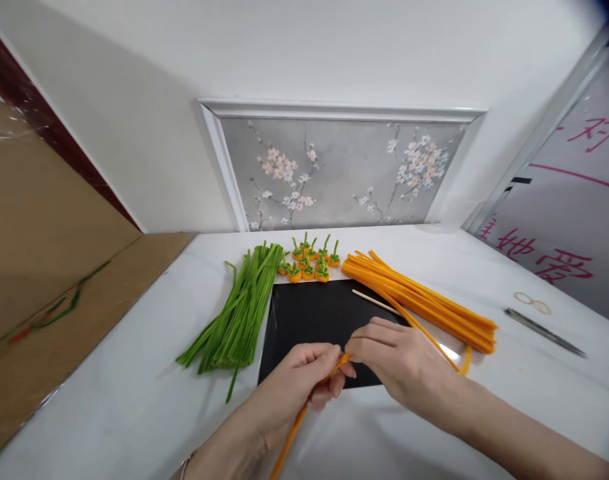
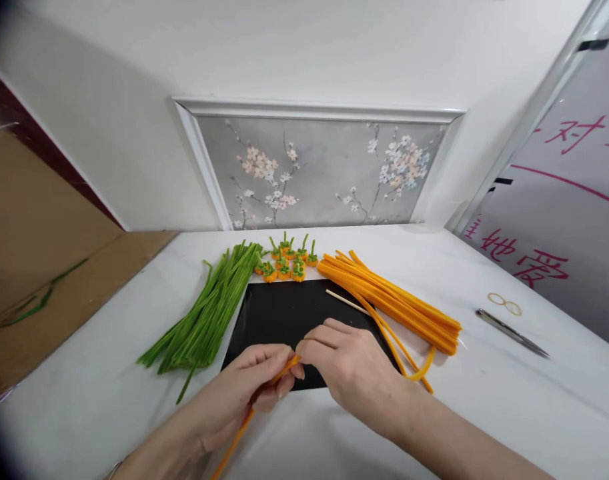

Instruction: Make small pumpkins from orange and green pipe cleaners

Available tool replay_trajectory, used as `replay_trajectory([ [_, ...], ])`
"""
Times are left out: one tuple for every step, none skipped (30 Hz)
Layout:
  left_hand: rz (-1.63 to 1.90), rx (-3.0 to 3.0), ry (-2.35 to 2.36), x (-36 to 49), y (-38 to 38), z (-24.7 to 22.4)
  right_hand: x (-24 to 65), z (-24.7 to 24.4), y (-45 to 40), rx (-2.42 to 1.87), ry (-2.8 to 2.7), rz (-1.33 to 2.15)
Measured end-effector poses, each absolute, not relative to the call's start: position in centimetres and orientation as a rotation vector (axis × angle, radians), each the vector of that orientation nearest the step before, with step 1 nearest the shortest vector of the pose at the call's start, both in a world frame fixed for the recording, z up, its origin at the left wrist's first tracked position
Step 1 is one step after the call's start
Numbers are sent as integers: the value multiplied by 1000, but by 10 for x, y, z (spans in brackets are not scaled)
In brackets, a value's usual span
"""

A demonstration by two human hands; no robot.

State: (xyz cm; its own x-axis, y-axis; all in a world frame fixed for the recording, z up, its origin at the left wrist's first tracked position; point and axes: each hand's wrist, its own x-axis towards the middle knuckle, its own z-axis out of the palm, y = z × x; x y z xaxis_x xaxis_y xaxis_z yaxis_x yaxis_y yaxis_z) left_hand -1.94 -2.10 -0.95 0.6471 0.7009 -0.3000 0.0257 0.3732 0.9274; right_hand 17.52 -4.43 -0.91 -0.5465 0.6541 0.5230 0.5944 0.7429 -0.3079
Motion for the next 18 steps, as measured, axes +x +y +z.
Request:
replay_trajectory([
  [467,1037,747,-20,-21,-10,175,-10,-44,-889,-2318,78],
  [444,978,720,-20,-21,-10,176,-10,-44,-851,-2323,46],
  [429,940,701,-20,-21,-11,176,-10,-44,-826,-2328,25],
  [426,918,691,-21,-20,-12,177,-10,-44,-809,-2333,2],
  [434,911,692,-22,-20,-14,177,-10,-44,-803,-2343,-29],
  [447,913,701,-22,-20,-15,178,-9,-45,-803,-2359,-73],
  [463,921,717,-23,-19,-16,178,-8,-45,-804,-2382,-127],
  [480,934,735,-23,-19,-16,178,-7,-46,-809,-2410,-188],
  [495,955,754,-23,-19,-16,178,-6,-46,-820,-2438,-252],
  [512,994,775,-22,-20,-15,177,-6,-47,-837,-2460,-309],
  [538,1058,797,-22,-20,-13,176,-6,-47,-861,-2472,-346],
  [571,1151,819,-21,-21,-12,175,-7,-47,-890,-2473,-359],
  [605,1270,839,-20,-22,-10,174,-8,-47,-928,-2463,-347],
  [635,1411,860,-20,-23,-9,173,-9,-48,-972,-2450,-311],
  [661,1572,880,-20,-24,-9,172,-9,-48,-1021,-2437,-259],
  [681,1749,899,-20,-25,-10,170,-9,-49,-1071,-2430,-205],
  [703,1936,915,-20,-25,-11,169,-9,-50,-1123,-2430,-153],
  [733,2132,928,-20,-25,-13,167,-8,-51,-1176,-2434,-106],
])
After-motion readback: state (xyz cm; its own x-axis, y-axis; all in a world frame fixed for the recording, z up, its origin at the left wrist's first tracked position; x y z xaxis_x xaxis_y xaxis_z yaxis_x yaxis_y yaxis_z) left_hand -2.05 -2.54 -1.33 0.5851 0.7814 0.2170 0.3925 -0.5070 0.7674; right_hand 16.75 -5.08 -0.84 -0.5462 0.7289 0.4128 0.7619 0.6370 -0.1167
